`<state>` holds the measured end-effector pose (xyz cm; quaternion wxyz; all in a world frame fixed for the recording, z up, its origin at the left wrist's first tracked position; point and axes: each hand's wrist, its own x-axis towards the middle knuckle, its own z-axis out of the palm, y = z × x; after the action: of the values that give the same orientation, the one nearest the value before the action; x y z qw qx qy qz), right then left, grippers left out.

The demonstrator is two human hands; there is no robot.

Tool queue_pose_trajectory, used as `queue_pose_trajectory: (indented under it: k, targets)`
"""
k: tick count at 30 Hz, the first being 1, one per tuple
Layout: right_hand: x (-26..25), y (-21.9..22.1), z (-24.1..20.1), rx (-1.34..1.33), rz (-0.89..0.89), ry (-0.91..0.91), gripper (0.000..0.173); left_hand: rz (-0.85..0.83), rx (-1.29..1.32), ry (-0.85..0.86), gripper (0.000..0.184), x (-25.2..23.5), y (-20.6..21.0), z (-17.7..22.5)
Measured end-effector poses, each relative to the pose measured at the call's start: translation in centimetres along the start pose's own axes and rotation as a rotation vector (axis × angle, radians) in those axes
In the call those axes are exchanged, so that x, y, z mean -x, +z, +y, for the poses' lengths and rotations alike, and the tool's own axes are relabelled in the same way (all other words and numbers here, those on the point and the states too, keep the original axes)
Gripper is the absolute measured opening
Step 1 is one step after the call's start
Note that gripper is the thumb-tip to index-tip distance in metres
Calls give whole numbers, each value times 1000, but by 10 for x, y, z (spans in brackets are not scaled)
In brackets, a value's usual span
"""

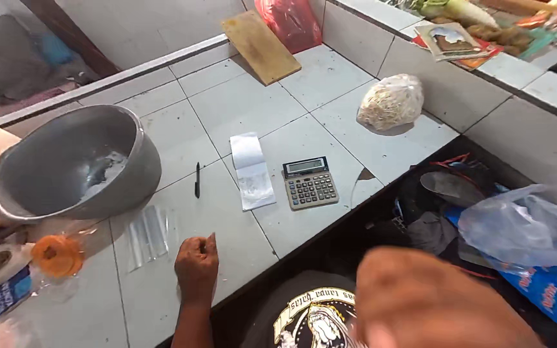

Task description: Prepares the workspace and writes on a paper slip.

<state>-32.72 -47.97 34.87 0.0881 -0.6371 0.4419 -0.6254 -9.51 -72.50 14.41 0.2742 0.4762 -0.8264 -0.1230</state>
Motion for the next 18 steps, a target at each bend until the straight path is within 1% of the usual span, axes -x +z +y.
queue_pose_trajectory:
  k: [1,2,3,5,7,9,11,13,15,18]
  targets:
    - [5,5,32,215,38,43,12,-24,4,-1,35,-18,3,-6]
    - [13,13,70,422,95,100,12,-46,6,-11,35,-36,7,-13]
    - [24,21,110,609,143,168,16,-66,9,-25,36,-53,12,-18]
    - [55,37,179,879,140,311,37,-129,-19,-72,43,-86,24,-29]
    - [80,49,221,1031,82,405,59,-208,-95,-134,52,-117,34,-31]
    - [95,56,245,1116,42,444,72,-247,-170,-173,58,-142,46,-33]
    - [101,59,257,1172,10,464,76,-261,-206,-185,58,-160,57,-36]
    - [102,56,263,1191,11,454,74,-290,-193,-195,51,-172,61,-36]
    - [102,53,265,1184,16,454,70,-320,-185,-207,42,-175,58,-37]
    - [101,47,268,1177,20,454,71,-301,-207,-238,33,-171,53,-38]
